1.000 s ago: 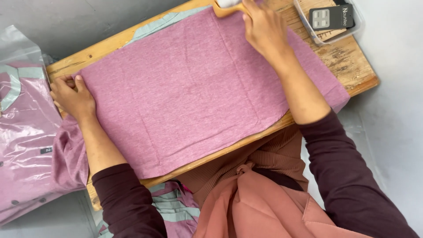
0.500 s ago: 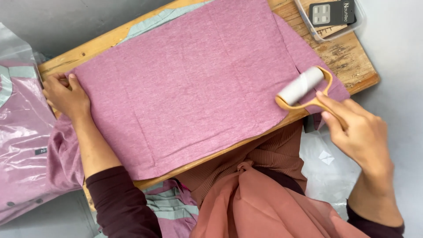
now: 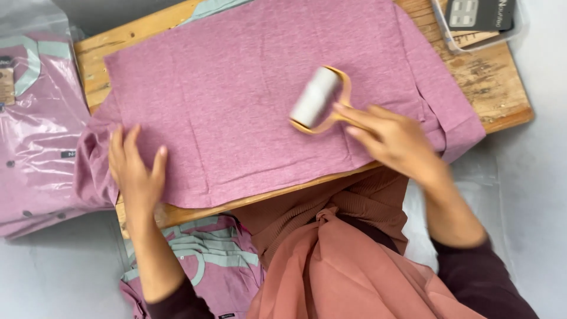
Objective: The person uses a lint roller to clean a pink shirt laid on a wooden table. They roll the sticky roller over the front, sleeves, and back of the shirt, then flip it to treat the other side. The shirt is handled one at a time and repositioned as needed.
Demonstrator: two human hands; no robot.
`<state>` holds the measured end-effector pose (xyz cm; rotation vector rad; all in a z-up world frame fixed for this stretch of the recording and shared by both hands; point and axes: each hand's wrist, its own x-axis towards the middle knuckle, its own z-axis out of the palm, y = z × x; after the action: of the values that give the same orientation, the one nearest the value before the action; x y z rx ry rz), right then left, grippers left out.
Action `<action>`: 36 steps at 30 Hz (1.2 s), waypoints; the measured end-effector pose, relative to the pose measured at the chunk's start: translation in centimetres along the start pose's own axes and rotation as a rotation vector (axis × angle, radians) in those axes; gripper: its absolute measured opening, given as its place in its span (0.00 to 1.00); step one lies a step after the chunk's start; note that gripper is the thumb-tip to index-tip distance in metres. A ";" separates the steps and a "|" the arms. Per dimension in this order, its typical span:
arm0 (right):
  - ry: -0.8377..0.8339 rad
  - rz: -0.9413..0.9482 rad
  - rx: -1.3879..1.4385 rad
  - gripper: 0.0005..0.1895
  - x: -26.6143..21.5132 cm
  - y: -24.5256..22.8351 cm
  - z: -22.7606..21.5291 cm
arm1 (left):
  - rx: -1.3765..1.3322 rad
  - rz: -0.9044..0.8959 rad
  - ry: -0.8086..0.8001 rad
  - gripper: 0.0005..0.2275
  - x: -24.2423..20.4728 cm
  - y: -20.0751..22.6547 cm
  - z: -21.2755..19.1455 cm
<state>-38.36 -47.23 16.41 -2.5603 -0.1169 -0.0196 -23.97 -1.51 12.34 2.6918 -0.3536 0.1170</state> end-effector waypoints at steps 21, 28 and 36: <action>-0.171 -0.351 0.227 0.12 7.5 -7.9 5.5 | 0.074 -0.246 0.463 0.12 -10.1 -4.2 4.7; -0.176 -0.058 0.167 0.11 -0.8 1.6 -1.8 | 0.075 -0.239 0.537 0.11 -9.8 -4.2 5.1; -0.185 -0.004 -0.013 0.20 0.5 -3.4 -2.1 | 0.093 -0.247 0.691 0.09 -9.6 -3.1 5.3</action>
<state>-38.14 -45.52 20.04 -2.5707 -0.1928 0.2157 -32.30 1.21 5.01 2.5534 0.1999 0.9692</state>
